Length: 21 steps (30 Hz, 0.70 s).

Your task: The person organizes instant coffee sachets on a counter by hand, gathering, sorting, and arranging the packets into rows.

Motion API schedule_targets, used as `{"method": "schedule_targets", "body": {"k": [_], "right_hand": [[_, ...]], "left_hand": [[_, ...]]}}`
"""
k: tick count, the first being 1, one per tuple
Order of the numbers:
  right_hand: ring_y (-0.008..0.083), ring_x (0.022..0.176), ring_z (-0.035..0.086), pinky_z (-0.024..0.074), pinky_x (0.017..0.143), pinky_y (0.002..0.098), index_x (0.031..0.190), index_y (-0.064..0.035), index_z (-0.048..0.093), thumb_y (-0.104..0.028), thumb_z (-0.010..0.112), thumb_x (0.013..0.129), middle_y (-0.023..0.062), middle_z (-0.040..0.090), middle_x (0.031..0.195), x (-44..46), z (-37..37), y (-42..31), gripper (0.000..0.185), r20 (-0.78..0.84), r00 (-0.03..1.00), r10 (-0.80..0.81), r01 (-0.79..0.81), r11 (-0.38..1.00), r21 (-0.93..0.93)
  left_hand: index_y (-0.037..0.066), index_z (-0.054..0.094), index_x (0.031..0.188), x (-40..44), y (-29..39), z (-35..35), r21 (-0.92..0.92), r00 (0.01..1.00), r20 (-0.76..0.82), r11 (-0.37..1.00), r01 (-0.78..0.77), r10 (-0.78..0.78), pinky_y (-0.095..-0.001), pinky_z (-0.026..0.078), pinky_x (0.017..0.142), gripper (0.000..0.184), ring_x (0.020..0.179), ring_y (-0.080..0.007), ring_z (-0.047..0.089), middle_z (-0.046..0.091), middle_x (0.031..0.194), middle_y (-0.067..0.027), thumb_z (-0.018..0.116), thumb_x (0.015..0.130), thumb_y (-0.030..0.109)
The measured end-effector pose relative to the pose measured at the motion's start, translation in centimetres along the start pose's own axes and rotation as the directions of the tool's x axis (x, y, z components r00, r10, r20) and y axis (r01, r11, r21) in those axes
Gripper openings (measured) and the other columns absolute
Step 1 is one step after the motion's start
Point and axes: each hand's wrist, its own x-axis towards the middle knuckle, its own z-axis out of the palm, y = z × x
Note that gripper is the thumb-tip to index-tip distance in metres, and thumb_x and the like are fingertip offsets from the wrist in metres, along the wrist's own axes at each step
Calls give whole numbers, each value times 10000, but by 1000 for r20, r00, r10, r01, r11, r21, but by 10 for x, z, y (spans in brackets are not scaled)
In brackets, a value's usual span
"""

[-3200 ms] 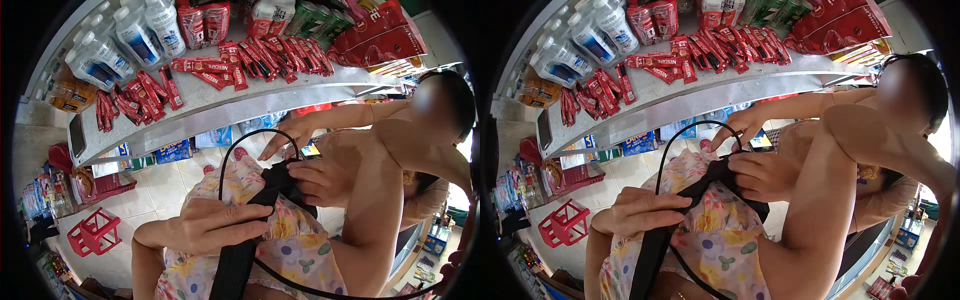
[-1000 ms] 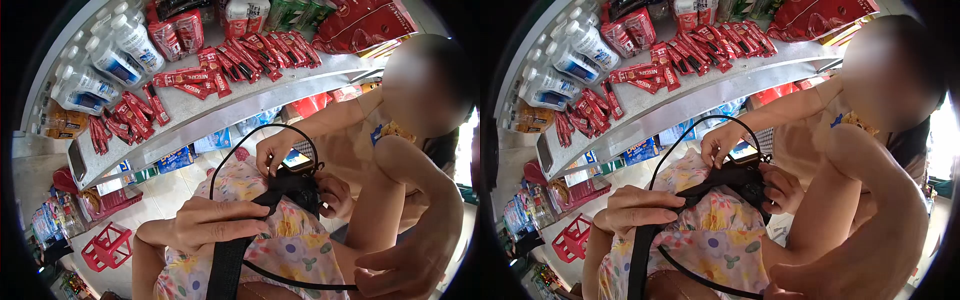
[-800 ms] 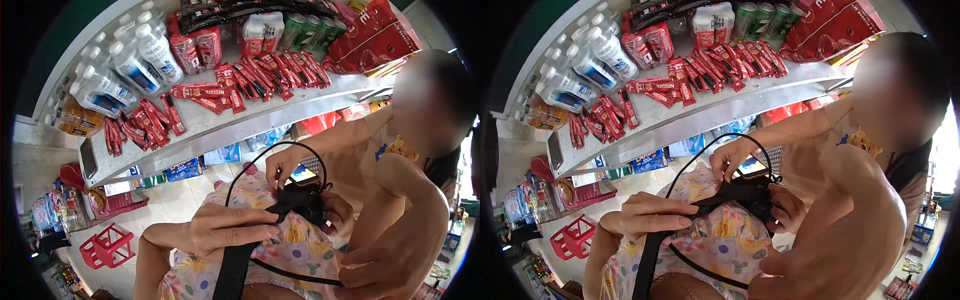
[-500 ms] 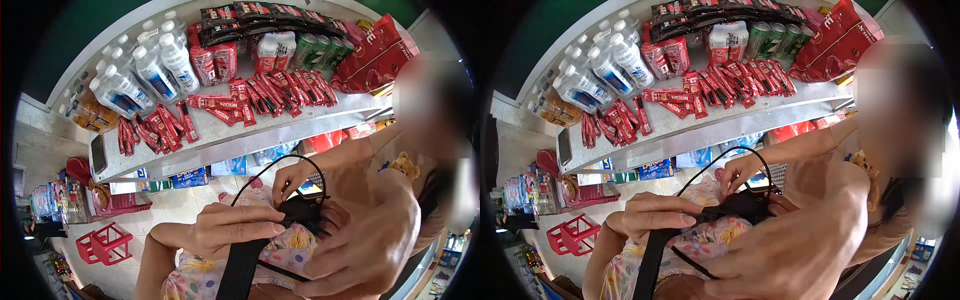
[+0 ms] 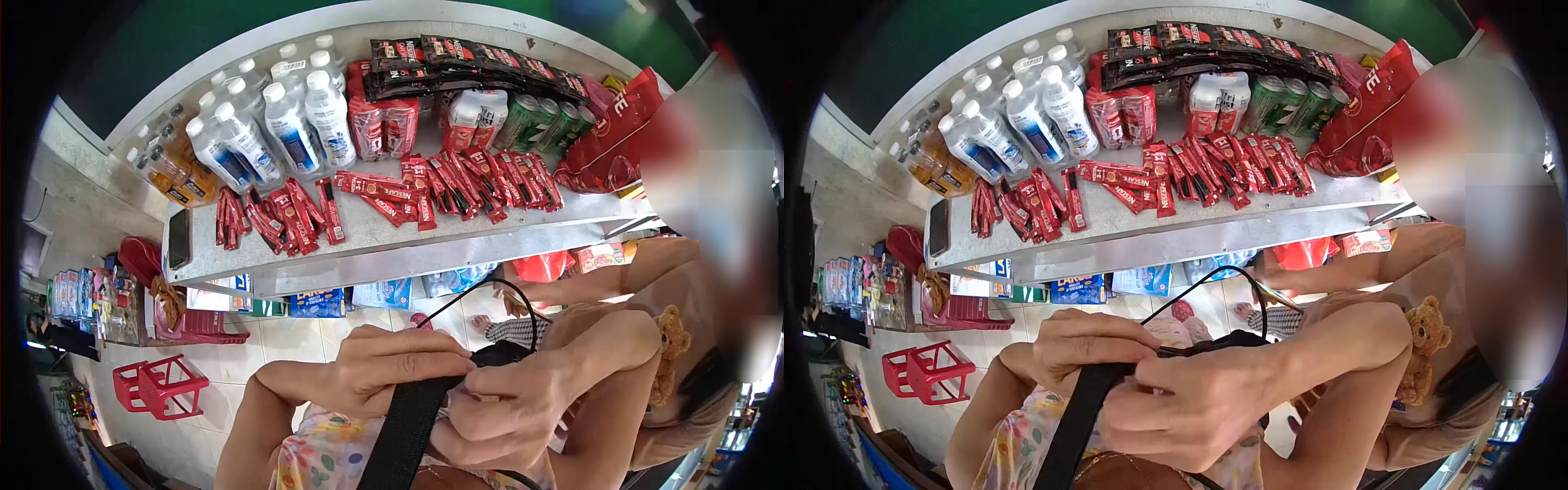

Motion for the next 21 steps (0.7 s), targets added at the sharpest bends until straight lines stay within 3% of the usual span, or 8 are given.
{"method": "schedule_targets", "body": {"k": [2,6,8,11,12,14,18,21], "right_hand": [[167,654,446,370,477,257,715,-23,573,-185,573,559,49,454,691,8,5,8,225,-185,963,-195,157,967,-201],[190,634,503,411,450,288,684,-22,560,-138,576,594,64,467,673,13,4,13,148,-280,889,-363,226,879,-420],[282,781,539,462,639,374,826,18,591,-139,587,631,126,549,892,27,-17,13,251,-155,955,-252,162,883,-441],[347,867,565,475,786,463,741,38,607,-132,604,573,182,590,967,33,-8,3,239,-188,982,-18,-13,987,-162],[352,854,570,475,790,468,681,36,592,-121,605,544,191,592,946,28,1,-1,209,-134,979,153,-123,971,205],[356,841,575,474,794,474,621,33,578,-110,607,514,201,594,925,26,11,-8,181,-23,957,288,-232,814,532],[340,754,584,511,697,439,588,46,540,-98,624,480,223,593,898,32,9,-12,199,-212,857,470,-290,779,556],[297,718,589,522,556,382,579,35,519,-86,619,493,208,581,863,39,-11,-6,179,-154,862,483,-333,769,545]], "left_hand": [[6,614,1039,2,1,-1,7,1000,-3,1000,2,-2,-293,514,567,293,747,-257,645,613,980,-139,625,751,61],[2,614,1028,5,0,-4,-9,1000,-9,1000,26,-26,-281,504,538,287,729,-239,641,615,964,-130,626,746,57],[0,614,1018,6,0,-3,-10,999,-10,999,35,-35,-276,499,530,280,733,-232,638,615,954,-126,628,744,58],[-2,597,1020,16,5,-2,-30,999,-49,1000,8,-10,-272,493,537,295,773,-226,631,607,946,-119,637,735,63],[0,587,1028,16,3,-4,-39,999,30,999,25,-24,-272,493,548,308,791,-224,627,602,950,-115,640,733,74],[5,561,1072,19,3,-7,-20,990,129,998,54,-51,-274,491,568,376,815,-223,622,597,980,-108,656,724,112],[13,587,1037,14,9,-37,124,945,307,989,77,-112,-277,490,564,351,816,-228,627,598,1002,-102,674,722,140],[5,610,995,7,13,-63,91,945,319,990,-104,70,-281,514,593,332,782,-256,644,622,934,-145,692,726,181]]}}
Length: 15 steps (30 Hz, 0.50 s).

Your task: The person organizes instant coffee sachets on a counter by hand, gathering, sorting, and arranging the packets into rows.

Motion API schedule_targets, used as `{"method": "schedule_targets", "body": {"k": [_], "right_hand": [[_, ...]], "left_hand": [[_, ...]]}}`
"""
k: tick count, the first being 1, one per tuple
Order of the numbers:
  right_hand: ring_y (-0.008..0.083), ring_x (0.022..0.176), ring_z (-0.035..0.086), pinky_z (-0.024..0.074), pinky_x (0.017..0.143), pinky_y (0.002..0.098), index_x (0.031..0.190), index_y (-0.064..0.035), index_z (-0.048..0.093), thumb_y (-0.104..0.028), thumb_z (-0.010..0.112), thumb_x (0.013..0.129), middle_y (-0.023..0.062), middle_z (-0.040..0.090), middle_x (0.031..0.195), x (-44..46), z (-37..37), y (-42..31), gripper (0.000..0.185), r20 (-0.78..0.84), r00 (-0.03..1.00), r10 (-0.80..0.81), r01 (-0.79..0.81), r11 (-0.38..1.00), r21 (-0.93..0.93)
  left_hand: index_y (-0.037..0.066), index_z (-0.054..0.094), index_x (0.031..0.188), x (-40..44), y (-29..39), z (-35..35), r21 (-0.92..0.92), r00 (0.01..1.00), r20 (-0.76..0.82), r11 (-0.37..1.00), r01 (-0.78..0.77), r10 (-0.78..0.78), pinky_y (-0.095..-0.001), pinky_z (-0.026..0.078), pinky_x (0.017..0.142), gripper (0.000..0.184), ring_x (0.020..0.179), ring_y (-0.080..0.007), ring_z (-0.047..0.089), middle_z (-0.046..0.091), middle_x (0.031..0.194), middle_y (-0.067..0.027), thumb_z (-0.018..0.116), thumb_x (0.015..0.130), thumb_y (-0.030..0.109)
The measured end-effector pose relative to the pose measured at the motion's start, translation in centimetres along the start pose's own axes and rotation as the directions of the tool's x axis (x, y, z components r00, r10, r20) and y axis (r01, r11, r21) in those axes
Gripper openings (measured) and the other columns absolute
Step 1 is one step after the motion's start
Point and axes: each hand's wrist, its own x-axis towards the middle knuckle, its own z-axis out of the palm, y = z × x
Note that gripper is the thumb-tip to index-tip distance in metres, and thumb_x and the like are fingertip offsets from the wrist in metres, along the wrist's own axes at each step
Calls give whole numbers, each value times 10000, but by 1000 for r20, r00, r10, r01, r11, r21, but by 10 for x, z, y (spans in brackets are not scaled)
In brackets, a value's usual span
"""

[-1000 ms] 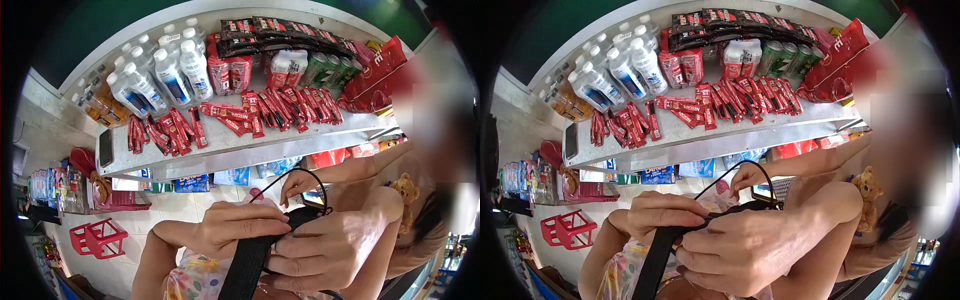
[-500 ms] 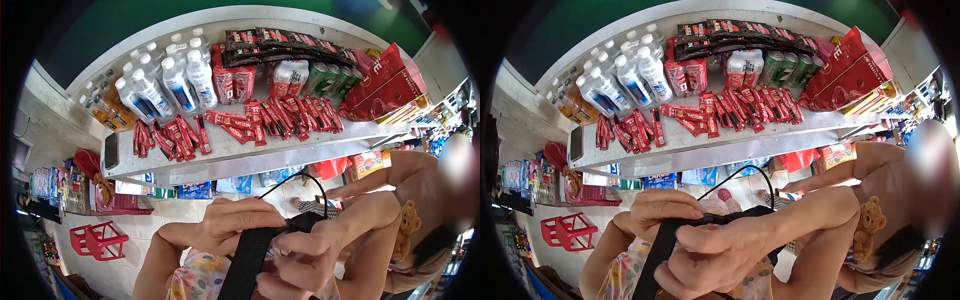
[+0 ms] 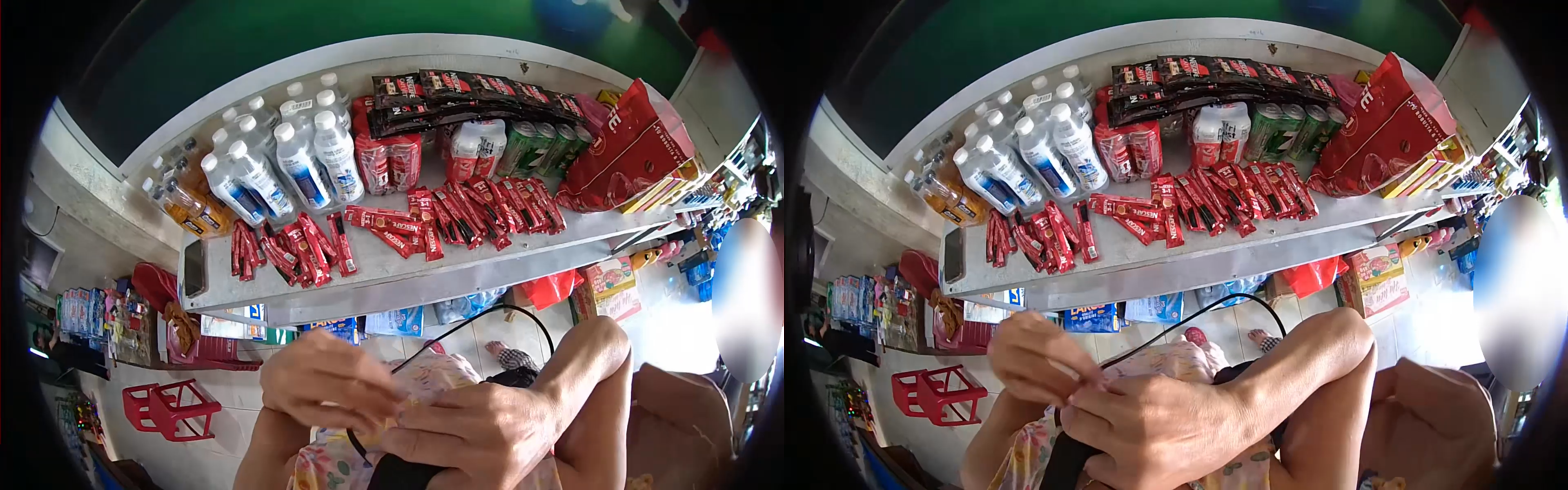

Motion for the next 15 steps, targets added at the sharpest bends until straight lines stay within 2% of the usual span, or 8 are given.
{"method": "schedule_targets", "body": {"k": [2,3,6,9,10,12,13,15], "right_hand": [[264,690,582,501,476,336,567,15,505,-81,620,500,178,569,836,-1,2,0,164,-9,998,-63,62,996,-60],[252,680,580,494,450,321,563,8,501,-79,620,502,168,564,827,0,4,-1,160,-19,996,-84,82,993,-82],[214,634,555,476,429,286,539,-17,478,-101,616,482,112,527,766,5,3,-8,171,-69,991,114,-117,992,-41],[180,586,510,433,391,268,524,-37,460,-138,601,467,79,500,727,3,3,-8,182,-13,996,89,-89,984,-154],[165,578,493,403,373,267,523,-39,461,-152,592,464,70,487,716,0,4,-8,183,-49,996,74,-83,971,-226],[151,571,476,374,354,266,522,-41,461,-167,583,460,61,475,705,-3,7,-6,186,-84,995,56,-79,949,-304],[145,569,469,355,351,269,519,-45,454,-174,582,463,59,468,698,-4,8,-4,190,-112,992,52,-78,966,-247],[140,568,462,337,347,272,515,-49,447,-181,580,466,57,461,690,-3,8,-3,194,-157,986,47,-78,978,-194]], "left_hand": [[-4,630,879,-5,6,-6,-204,942,-122,920,-334,314,-301,538,621,267,733,-282,656,637,805,-177,697,729,207],[-4,630,879,-6,10,-2,-210,944,-102,921,-329,314,-301,538,621,267,733,-282,656,637,805,-177,697,729,207],[-11,616,771,-8,18,13,15,950,-249,981,-193,190,-332,549,624,224,705,-290,660,632,700,-183,701,719,190],[-9,571,694,-16,12,18,-80,935,-333,984,-157,122,-336,549,592,141,682,-264,659,637,718,-172,651,751,92],[-9,571,694,-17,9,15,-83,935,-333,984,-160,124,-336,549,592,141,682,-264,659,637,718,-172,651,751,92],[11,574,731,-20,3,3,-41,953,-147,961,-274,266,-310,543,551,38,669,-248,660,646,751,-167,604,754,13],[11,574,731,-15,9,1,-43,952,-141,959,-279,270,-310,543,551,38,669,-248,660,646,751,-167,604,754,13],[86,504,684,6,24,8,497,801,-323,811,-309,503,-234,432,521,150,541,-155,552,534,610,-41,566,819,103]]}}
